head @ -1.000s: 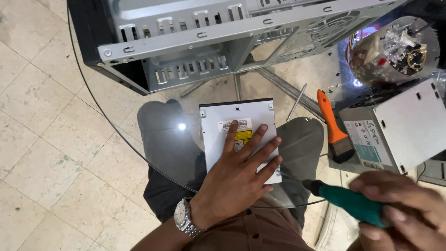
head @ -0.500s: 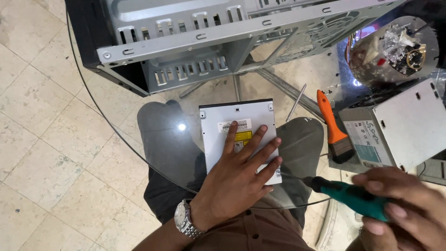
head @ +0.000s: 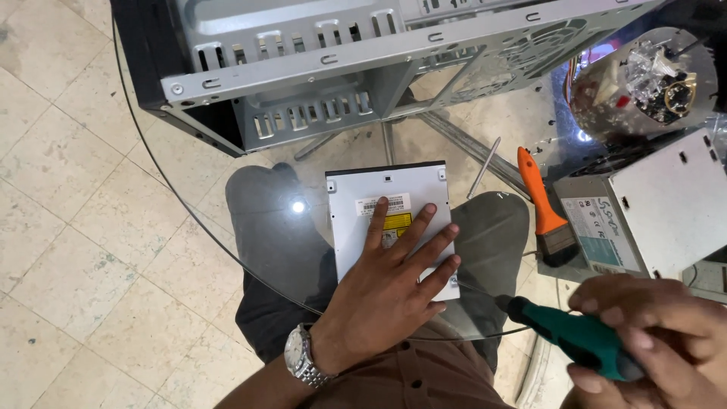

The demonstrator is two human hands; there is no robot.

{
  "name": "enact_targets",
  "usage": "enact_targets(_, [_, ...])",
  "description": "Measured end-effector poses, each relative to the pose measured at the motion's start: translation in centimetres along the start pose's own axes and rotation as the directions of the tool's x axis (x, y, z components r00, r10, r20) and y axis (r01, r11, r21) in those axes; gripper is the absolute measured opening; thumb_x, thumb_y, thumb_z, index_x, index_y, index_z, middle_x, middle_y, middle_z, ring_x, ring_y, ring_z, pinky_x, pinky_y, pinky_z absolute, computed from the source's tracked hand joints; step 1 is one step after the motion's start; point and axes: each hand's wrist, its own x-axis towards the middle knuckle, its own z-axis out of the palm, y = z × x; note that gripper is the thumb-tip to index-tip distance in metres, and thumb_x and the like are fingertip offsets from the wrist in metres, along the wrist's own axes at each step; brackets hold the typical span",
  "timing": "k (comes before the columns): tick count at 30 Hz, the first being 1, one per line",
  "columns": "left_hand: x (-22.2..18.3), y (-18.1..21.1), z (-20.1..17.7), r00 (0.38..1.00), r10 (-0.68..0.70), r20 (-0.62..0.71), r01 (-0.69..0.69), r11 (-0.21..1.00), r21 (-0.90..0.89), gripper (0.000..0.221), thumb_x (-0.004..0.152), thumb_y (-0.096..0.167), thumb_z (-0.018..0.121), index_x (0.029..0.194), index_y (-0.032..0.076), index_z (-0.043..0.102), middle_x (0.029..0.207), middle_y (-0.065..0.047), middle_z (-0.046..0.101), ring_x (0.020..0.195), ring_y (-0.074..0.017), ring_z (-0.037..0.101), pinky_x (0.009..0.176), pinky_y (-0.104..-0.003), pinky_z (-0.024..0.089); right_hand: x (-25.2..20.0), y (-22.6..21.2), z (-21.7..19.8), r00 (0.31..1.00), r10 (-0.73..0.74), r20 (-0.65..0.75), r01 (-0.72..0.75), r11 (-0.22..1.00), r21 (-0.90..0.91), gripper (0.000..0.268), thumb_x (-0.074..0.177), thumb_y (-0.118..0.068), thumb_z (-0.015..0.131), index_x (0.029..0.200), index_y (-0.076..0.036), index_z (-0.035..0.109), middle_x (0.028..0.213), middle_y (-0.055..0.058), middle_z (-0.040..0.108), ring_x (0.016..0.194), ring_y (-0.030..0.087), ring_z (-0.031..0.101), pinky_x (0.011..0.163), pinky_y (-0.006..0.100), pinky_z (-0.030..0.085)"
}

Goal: Removing an optical drive from a computer case by unscrewing the mounting screws and sliding the unit out.

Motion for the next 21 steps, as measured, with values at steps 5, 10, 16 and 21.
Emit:
enact_targets(5, [0.1, 0.1, -0.2, 1.000, -0.003, 0.028, 0.003, 1.000, 0.011, 0.059, 0.080, 0.039, 0.086, 0.129, 0.010, 0.070, 0.149, -0.013, 0.057, 0.149, -0.0400, 0.039, 0.119, -0.078, 0.022, 0.5, -0.8, -0.1, 0.992, 0.122, 0.042, -0.120, 0.992, -0.030, 0.026, 0.106, -0.026, 0.047, 0.129, -0.014, 0.052, 0.129, 0.015, 0.049, 0.114, 0.028, 0.064, 0.109, 0.045, 0.068])
enact_targets(10, [0.3, 0.2, -1.8, 0.998, 0.003, 0.065, 0.013, 0.967, -0.253, 0.060, 0.091, 0.024, 0.075, 0.142, 0.001, 0.053, 0.155, -0.018, 0.050, 0.153, -0.0397, 0.034, 0.124, -0.072, 0.017, 2.9, -3.5, -0.1, 0.958, 0.282, 0.049, -0.280, 0.959, -0.052, 0.038, 0.092, -0.018, 0.061, 0.127, -0.005, 0.054, 0.121, 0.016, 0.060, 0.112, 0.033, 0.073, 0.103, 0.043, 0.067])
enact_targets(16, [2.4, 0.5, -3.4, 0.994, 0.103, 0.019, -0.053, 0.654, -0.754, 0.056, 0.106, 0.005, 0.053, 0.158, 0.011, 0.034, 0.163, -0.010, 0.047, 0.155, -0.0339, 0.050, 0.133, -0.052, 0.041, 2.5, -2.2, -1.0, 0.980, 0.162, 0.116, -0.170, 0.983, 0.065, 0.037, 0.081, -0.026, 0.070, 0.115, -0.014, 0.061, 0.119, 0.003, 0.066, 0.114, 0.022, 0.077, 0.109, 0.038, 0.068])
enact_targets(21, [4.7, 0.2, -3.4, 0.962, 0.223, 0.157, 0.030, 0.485, -0.874, 0.058, 0.102, 0.011, 0.053, 0.158, 0.014, 0.035, 0.163, -0.012, 0.049, 0.152, -0.0394, 0.056, 0.123, -0.053, 0.049, 5.6, -4.9, 2.6, 0.978, 0.126, -0.165, -0.141, 0.986, -0.088, 0.044, 0.106, -0.037, 0.033, 0.111, -0.003, 0.061, 0.107, 0.024, 0.072, 0.120, 0.045, 0.065, 0.107, 0.049, 0.058])
